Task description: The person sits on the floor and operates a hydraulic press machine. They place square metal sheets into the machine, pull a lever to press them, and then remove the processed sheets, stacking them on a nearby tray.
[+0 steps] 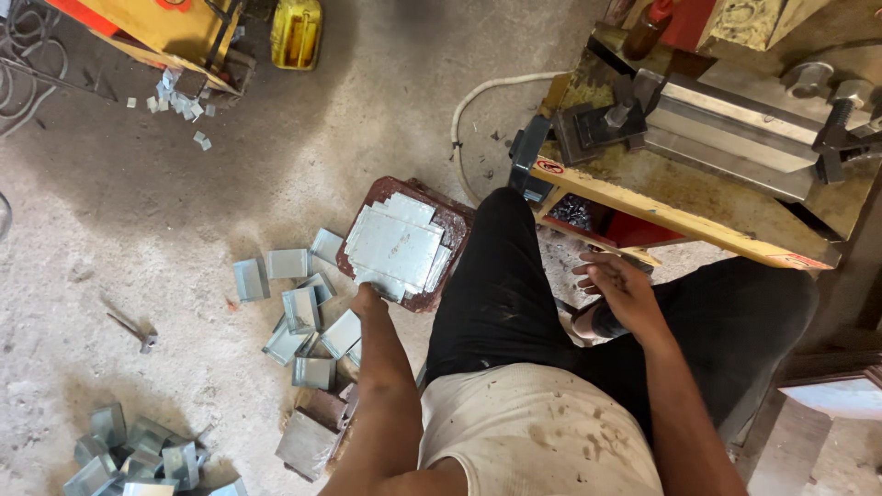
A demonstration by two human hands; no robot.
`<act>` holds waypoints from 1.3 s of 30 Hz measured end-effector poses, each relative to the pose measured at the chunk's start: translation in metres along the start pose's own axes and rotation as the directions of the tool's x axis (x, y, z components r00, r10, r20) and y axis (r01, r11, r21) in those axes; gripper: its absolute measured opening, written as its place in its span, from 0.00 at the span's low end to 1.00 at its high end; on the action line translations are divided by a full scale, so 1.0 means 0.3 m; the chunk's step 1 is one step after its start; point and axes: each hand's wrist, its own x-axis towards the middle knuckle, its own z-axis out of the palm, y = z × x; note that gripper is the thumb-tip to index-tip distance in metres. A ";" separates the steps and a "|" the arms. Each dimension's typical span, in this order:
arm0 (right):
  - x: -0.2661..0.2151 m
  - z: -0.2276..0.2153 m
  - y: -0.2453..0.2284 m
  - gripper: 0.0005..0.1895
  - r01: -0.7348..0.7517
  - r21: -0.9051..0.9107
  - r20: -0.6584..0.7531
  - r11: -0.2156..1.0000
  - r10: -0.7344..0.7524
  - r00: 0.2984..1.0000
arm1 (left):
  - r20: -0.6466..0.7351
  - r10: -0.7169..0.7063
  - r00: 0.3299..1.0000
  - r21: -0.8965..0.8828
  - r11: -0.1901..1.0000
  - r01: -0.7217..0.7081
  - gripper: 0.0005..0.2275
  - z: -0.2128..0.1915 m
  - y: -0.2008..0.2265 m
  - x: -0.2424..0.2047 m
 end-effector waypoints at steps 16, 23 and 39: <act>0.063 0.065 0.060 0.18 -0.009 -0.048 0.140 0.999 0.015 0.990 | 0.516 0.847 -0.129 0.023 -0.164 -0.986 0.08 0.189 0.310 -0.591; -0.010 0.061 0.066 0.22 -0.012 -0.071 0.205 0.997 0.026 0.978 | 0.608 0.759 0.232 -0.331 0.509 -0.794 0.10 0.229 0.429 -0.827; -0.188 -0.111 -0.007 0.21 0.416 0.474 -0.591 0.776 -0.070 0.804 | 0.970 -0.098 0.223 0.105 0.994 -0.020 0.20 0.309 -0.249 -1.271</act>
